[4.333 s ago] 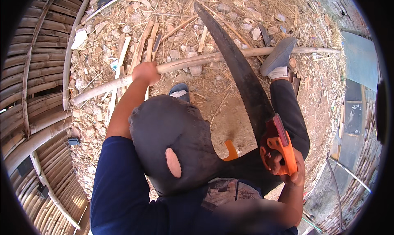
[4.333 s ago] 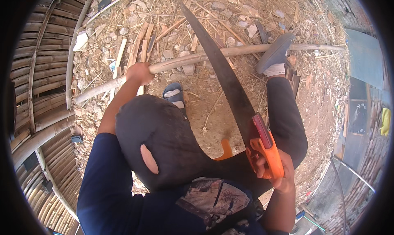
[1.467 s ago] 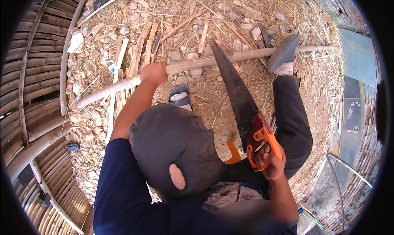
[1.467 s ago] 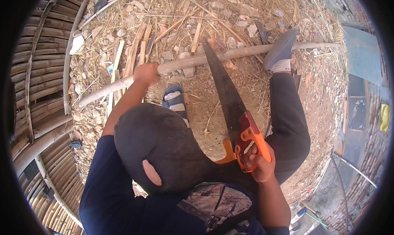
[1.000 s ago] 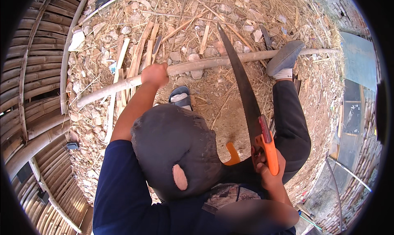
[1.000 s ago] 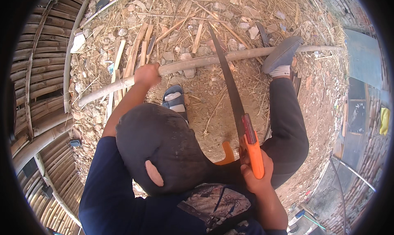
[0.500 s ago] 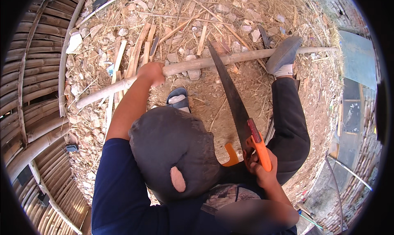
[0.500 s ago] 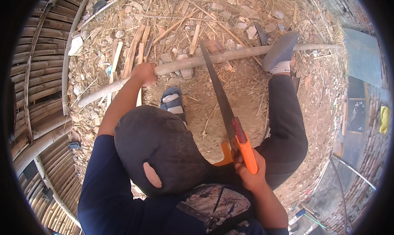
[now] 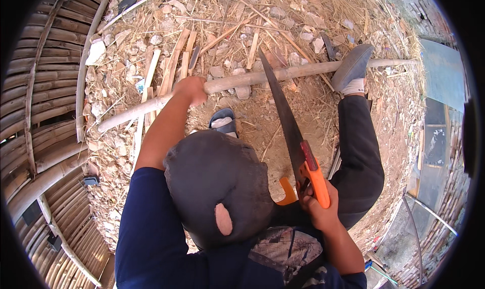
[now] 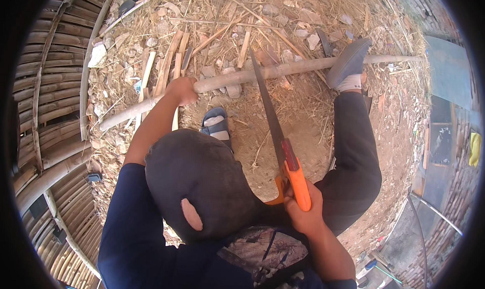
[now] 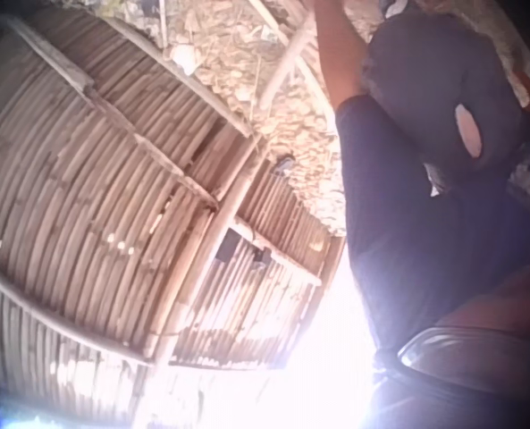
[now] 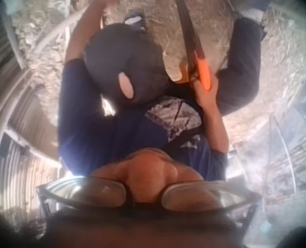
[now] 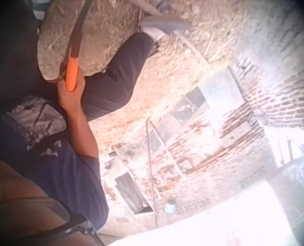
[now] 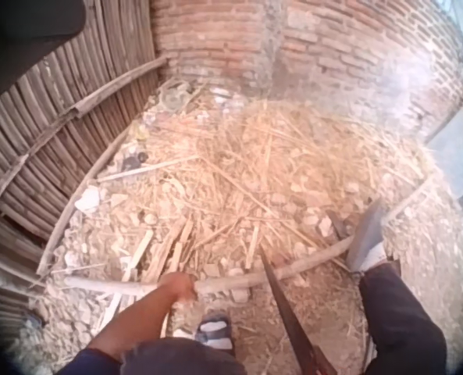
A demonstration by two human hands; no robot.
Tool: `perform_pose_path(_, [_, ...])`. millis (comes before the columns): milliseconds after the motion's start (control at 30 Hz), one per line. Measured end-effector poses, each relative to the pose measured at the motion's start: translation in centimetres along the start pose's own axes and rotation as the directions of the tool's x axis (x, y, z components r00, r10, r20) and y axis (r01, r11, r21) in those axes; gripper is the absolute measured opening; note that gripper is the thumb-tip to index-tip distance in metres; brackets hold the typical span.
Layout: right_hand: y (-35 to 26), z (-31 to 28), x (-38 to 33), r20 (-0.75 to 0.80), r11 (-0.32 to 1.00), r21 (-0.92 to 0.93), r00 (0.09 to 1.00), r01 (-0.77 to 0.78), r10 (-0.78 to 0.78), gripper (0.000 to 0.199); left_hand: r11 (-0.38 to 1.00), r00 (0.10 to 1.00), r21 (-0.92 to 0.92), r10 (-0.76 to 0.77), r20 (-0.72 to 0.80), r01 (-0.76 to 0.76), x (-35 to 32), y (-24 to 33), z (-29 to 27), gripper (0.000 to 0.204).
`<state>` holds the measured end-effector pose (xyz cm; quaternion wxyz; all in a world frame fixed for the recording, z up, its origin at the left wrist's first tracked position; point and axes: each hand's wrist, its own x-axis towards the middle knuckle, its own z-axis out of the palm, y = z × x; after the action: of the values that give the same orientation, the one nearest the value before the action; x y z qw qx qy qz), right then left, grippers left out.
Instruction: The person saws a bamboo pole using a hand saw while pinning the pole down with their foot.
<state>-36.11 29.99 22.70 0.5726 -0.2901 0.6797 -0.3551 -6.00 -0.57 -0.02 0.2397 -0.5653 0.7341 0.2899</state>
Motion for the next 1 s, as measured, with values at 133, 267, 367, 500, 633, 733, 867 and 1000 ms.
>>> perform_pose_path(133, [-0.5,-0.7,-1.7,-0.006,0.998,0.066,1.000,0.010,-0.010,0.007,1.000,1.000,-0.007,-0.009,-0.019,0.009,0.2,0.5,-0.2,0.044])
perform_pose_path(267, [-0.6,0.4,3.5,0.016,0.999,-0.029,1.000,-0.022,0.022,0.007,1.000,0.999,0.003,-0.003,-0.032,0.003,-0.7,0.8,0.1,0.043])
perform_pose_path(367, [-0.9,-1.2,0.0,0.047,0.999,0.009,0.998,0.045,-0.045,0.008,1.000,1.000,0.007,0.008,-0.020,-0.007,-0.8,0.2,-0.1,0.042])
perform_pose_path(500, [-0.3,-1.7,0.5,0.006,1.000,0.011,1.000,-0.015,0.015,0.007,1.000,0.998,-0.023,-0.019,-0.057,0.017,-0.5,0.7,-0.2,0.041])
perform_pose_path(633, [0.4,-0.3,3.8,0.002,0.993,0.074,0.996,-0.091,0.092,0.007,1.000,0.999,0.011,0.009,-0.048,-0.008,-0.9,0.5,0.3,0.041])
perform_pose_path(733, [-0.7,-1.1,-1.7,0.034,1.000,0.031,0.999,-0.003,0.002,0.007,1.000,0.999,0.018,-0.021,-0.039,0.022,-0.8,0.6,-0.6,0.041])
perform_pose_path(867, [1.0,-1.6,3.6,0.010,1.000,-0.012,1.000,0.018,-0.018,0.006,1.000,0.999,-0.014,-0.027,-0.047,0.026,-1.8,1.7,1.3,0.039])
perform_pose_path(1000, [0.9,0.1,2.7,0.046,0.990,0.140,0.999,0.010,-0.017,0.007,1.000,0.997,-0.002,-0.006,-0.082,0.006,-1.0,0.5,0.6,0.038])
